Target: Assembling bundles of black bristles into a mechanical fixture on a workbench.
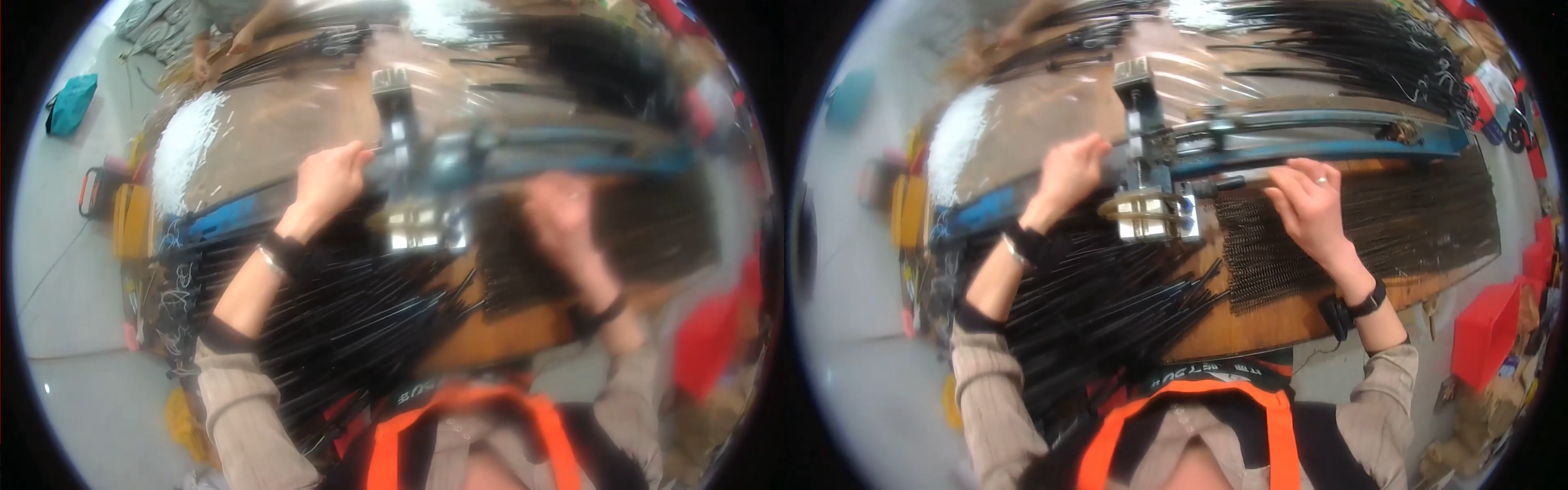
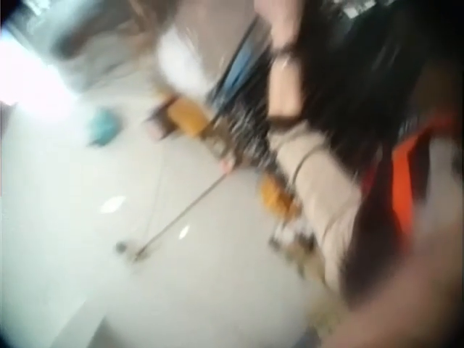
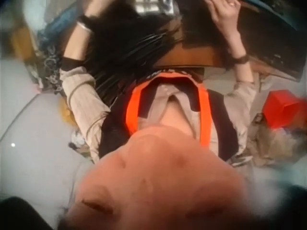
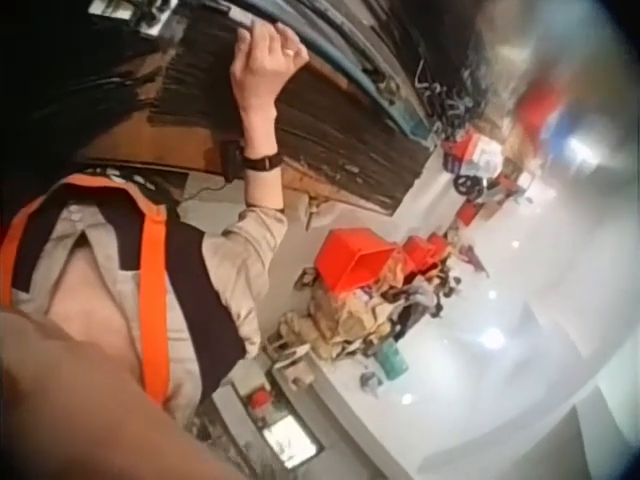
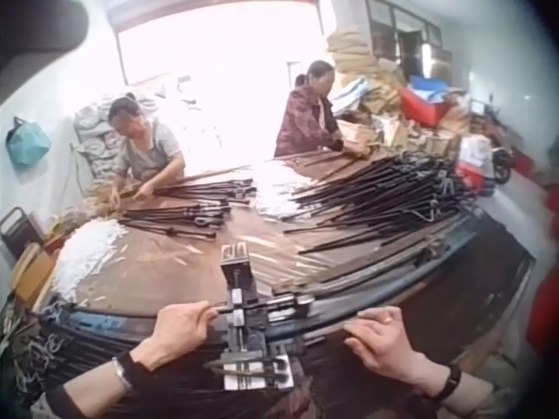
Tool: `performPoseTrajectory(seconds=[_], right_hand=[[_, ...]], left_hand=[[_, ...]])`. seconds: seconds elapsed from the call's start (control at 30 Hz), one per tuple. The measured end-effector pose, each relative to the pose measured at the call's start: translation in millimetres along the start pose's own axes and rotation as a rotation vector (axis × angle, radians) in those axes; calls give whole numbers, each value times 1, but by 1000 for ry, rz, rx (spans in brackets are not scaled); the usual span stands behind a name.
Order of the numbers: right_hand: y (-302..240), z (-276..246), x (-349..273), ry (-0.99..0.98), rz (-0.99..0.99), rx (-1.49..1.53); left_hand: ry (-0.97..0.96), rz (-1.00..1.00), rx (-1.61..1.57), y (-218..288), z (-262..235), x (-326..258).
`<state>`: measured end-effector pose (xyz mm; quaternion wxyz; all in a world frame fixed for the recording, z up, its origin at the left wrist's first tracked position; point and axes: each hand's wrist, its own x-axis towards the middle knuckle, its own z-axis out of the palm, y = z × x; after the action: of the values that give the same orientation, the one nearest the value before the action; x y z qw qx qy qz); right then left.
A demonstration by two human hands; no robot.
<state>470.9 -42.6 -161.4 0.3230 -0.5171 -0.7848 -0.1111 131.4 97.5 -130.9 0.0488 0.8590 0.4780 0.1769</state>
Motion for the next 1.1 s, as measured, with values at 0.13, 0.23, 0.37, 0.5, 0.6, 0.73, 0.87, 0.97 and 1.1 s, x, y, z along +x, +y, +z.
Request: performPoseTrajectory(seconds=[0.13,0.23,0.37,0.5,0.6,0.73,0.87,0.97,1.1], right_hand=[[-13,5,8,-22,21,75],[-20,9,16,-25,21,114],[-20,28,15,-252,246,448],[-22,33,16,-158,168,539],[-20,29,24,-337,453,719],[-26,11,-8,-363,-78,207],[-36,13,-28,-422,-54,232],[-30,17,-23,-513,-176,234],[-37,12,-7,-534,-125,290]], left_hand=[[-8,6,-17,1,-2,-3],[5,24,-32,-1,0,-3],[47,60,-17,-3,1,-4],[101,101,62,-4,4,-8],[179,238,83,-5,9,2],[302,441,162,-70,-11,4],[440,434,479,-90,-23,-13],[292,383,525,-76,-26,-38],[-129,364,308,-46,-10,-99]])
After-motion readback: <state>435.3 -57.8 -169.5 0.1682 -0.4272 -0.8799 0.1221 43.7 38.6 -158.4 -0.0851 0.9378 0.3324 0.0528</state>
